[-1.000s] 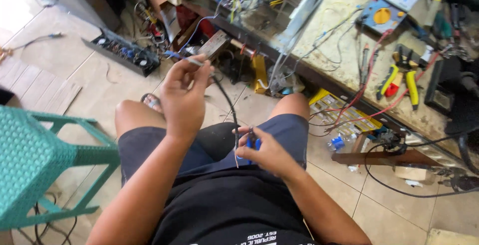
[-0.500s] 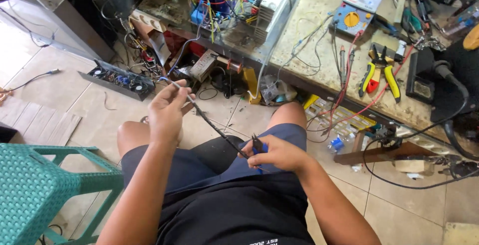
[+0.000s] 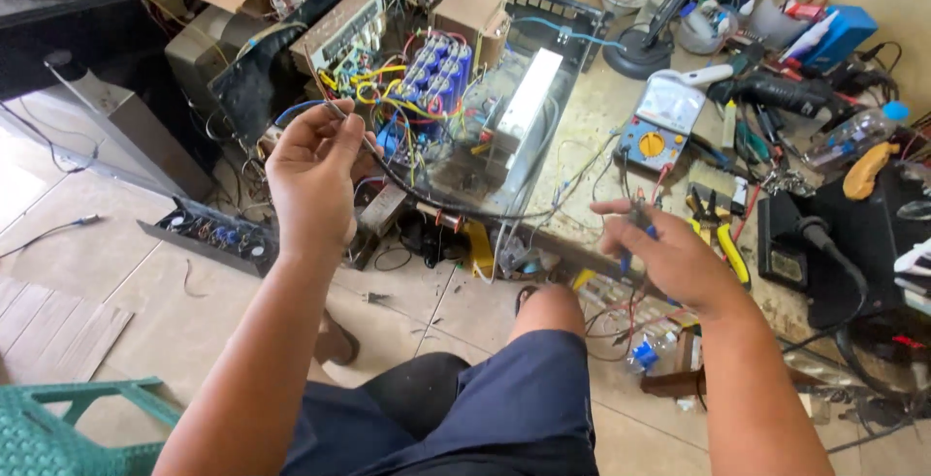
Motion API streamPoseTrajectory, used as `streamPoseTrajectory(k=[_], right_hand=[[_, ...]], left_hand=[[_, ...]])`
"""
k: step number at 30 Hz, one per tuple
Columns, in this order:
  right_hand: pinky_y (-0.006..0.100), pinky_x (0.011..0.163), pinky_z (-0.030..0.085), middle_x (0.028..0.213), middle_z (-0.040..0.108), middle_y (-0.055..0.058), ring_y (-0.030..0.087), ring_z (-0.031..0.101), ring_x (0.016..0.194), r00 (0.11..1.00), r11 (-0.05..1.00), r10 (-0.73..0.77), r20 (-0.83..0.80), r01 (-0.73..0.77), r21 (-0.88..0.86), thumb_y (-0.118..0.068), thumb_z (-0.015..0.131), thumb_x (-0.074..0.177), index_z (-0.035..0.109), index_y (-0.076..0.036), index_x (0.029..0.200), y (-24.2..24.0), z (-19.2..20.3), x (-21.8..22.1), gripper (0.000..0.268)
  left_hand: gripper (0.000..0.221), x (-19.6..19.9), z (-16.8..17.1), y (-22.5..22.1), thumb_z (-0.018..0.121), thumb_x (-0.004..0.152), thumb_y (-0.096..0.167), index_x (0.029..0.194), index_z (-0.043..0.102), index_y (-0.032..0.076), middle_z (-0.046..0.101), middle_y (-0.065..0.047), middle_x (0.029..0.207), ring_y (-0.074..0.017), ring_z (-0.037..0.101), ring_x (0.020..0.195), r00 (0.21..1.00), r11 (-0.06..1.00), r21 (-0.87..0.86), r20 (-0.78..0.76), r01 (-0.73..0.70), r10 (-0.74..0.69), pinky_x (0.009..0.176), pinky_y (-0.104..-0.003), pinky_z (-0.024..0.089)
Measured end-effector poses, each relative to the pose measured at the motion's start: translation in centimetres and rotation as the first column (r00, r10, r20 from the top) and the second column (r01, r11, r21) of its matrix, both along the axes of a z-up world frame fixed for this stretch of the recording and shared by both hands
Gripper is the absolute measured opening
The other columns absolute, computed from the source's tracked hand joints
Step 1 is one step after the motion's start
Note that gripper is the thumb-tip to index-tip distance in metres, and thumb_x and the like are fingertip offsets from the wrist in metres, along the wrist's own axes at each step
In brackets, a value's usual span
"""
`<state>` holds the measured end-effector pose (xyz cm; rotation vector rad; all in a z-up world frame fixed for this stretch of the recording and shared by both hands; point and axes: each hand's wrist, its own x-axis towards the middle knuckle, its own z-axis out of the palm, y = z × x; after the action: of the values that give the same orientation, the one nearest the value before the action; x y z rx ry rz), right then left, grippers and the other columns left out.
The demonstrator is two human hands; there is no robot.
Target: The person is stripping insulation from wires, twisting them together, and soldering connections on an electronic device at a workbench.
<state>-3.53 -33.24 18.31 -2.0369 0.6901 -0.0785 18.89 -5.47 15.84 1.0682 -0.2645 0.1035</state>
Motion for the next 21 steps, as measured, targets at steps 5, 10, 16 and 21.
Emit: streamPoseTrajectory(k=[5,10,16,21], right_hand=[[0.043,0.088,0.055,0.09,0.072,-0.004,0.021,0.071,0.097,0.98,0.658,-0.196,-0.02,0.117,-0.744,-0.063,0.051,0.103,0.07,-0.038,0.123,-10.0,-11.8,6.2,0.038],[0.054,0.08,0.057,0.099,0.063,0.003,0.027,0.066,0.1,0.975,0.245,-0.218,-0.047,0.008,-0.969,-0.057,0.058,0.095,0.068,-0.026,0.124,-12.7,-17.1,9.2,0.044],[0.057,0.109,0.038,0.121,0.061,0.008,0.029,0.054,0.121,0.909,0.499,-0.309,-0.28,-0.097,-0.861,-0.069,0.041,0.095,0.05,-0.024,0.145,-10.5,-14.9,10.8,0.068],[0.061,0.114,0.04,0.116,0.066,0.003,0.027,0.062,0.113,0.946,0.424,-0.302,-0.117,0.023,-0.906,-0.067,0.055,0.089,0.064,-0.027,0.138,-10.4,-14.9,9.8,0.063]], left_hand=[[0.016,7.6,0.7,-6.8,0.073,0.097,0.005,0.112,0.07,-0.001,0.066,-0.007,0.091,-0.0129,0.072,0.08,0.999,0.995,-0.093,0.033,-0.036,0.04,0.076,-0.032,0.072],[0.016,13.7,0.9,-14.3,0.076,0.096,0.007,0.11,0.071,0.0,0.068,-0.005,0.091,-0.01,0.069,0.081,0.997,0.998,-0.045,0.068,-0.033,0.036,0.076,-0.031,0.07],[0.017,17.1,0.2,-18.2,0.072,0.096,-0.003,0.11,0.071,0.006,0.075,-0.01,0.094,-0.014,0.071,0.083,0.997,0.997,0.073,0.077,-0.02,0.015,0.07,-0.027,0.068],[0.015,17.3,0.1,-19.1,0.072,0.097,0.0,0.109,0.072,0.008,0.075,-0.009,0.095,-0.0137,0.071,0.083,0.998,0.982,0.181,0.009,-0.056,0.055,0.068,-0.026,0.068]])
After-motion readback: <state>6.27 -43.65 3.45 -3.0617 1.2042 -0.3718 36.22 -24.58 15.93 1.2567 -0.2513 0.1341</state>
